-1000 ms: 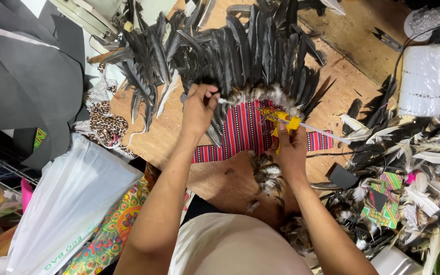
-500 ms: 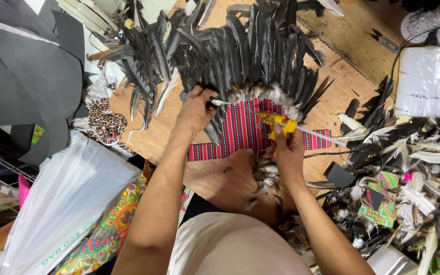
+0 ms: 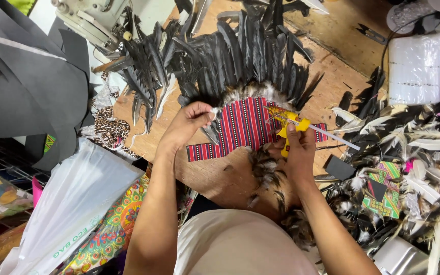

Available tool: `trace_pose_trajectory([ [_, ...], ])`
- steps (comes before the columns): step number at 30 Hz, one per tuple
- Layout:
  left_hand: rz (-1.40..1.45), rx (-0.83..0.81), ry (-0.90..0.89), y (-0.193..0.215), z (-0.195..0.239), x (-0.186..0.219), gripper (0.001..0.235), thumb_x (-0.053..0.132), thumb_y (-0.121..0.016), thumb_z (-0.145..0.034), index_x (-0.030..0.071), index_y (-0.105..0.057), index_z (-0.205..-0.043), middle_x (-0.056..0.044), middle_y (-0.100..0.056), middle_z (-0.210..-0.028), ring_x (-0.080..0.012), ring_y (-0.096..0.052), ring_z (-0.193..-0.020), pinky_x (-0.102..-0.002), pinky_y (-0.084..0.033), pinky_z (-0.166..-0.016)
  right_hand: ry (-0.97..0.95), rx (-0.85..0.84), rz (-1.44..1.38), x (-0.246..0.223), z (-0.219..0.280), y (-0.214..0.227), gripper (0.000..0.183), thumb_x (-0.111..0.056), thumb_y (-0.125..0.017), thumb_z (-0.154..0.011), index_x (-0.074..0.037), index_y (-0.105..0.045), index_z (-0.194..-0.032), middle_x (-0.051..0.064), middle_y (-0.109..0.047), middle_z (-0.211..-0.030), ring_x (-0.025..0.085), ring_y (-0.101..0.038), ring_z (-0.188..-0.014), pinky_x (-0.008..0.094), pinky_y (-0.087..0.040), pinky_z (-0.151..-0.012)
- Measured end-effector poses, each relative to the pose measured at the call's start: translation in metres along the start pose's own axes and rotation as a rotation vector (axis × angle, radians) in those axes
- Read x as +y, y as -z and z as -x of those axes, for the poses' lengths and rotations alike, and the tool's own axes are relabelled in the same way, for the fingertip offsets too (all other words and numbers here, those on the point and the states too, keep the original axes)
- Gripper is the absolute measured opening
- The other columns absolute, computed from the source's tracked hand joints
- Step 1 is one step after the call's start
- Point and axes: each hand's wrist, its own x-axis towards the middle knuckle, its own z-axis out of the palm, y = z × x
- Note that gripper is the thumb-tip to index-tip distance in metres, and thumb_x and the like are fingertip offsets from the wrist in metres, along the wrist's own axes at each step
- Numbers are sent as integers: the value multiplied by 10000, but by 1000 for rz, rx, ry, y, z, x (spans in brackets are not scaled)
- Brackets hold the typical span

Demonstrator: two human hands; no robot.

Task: The person uses a hot glue gun to attach small feathers to the edge of a patterned fabric base that already has long black feathers attached. The person repeatedly applies glue and presses feathers onto the base, building up a decorative feathered border.

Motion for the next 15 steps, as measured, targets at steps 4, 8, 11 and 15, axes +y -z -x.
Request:
trace_pose_trajectory([
  [4,68,-77,23,-42,54,44,217,118,-812,-1018,112,-756,-1228,22,-784,-1021,-87,-725,-943,-247,-618,-890,-15,30,-319,30,-3,18,334,-335,-636,-1145,-65,-557,-1323,168,-763,-1061,240,-778,-734,440,-764,-637],
  [8,181,-259,51,-85,68,24,248,72,-805,-1017,88,-741,-1256,-39,-787,-1108,-142,-743,-984,-299,-633,-924,-31,-132,-526,26,19,29,553,-415,-670,-1073,-93,-494,-1487,186,-697,-1287,407,-751,-1101,690,-647,-1001],
  [11,217,-348,66,-115,77,6,313,65,-846,-983,83,-704,-1261,-54,-784,-1133,-143,-759,-965,-299,-649,-898,-39,-218,-542,23,42,43,549,-429,-656,-1058,-136,-522,-1502,162,-714,-1315,365,-737,-1161,632,-606,-1051],
  [15,261,-380,122,-149,96,-6,442,60,-896,-932,55,-592,-1253,-86,-793,-1090,-144,-791,-867,-264,-680,-813,-85,-319,-535,34,60,64,442,-387,-670,-1059,-146,-598,-1424,155,-734,-1283,294,-707,-1123,436,-599,-956],
])
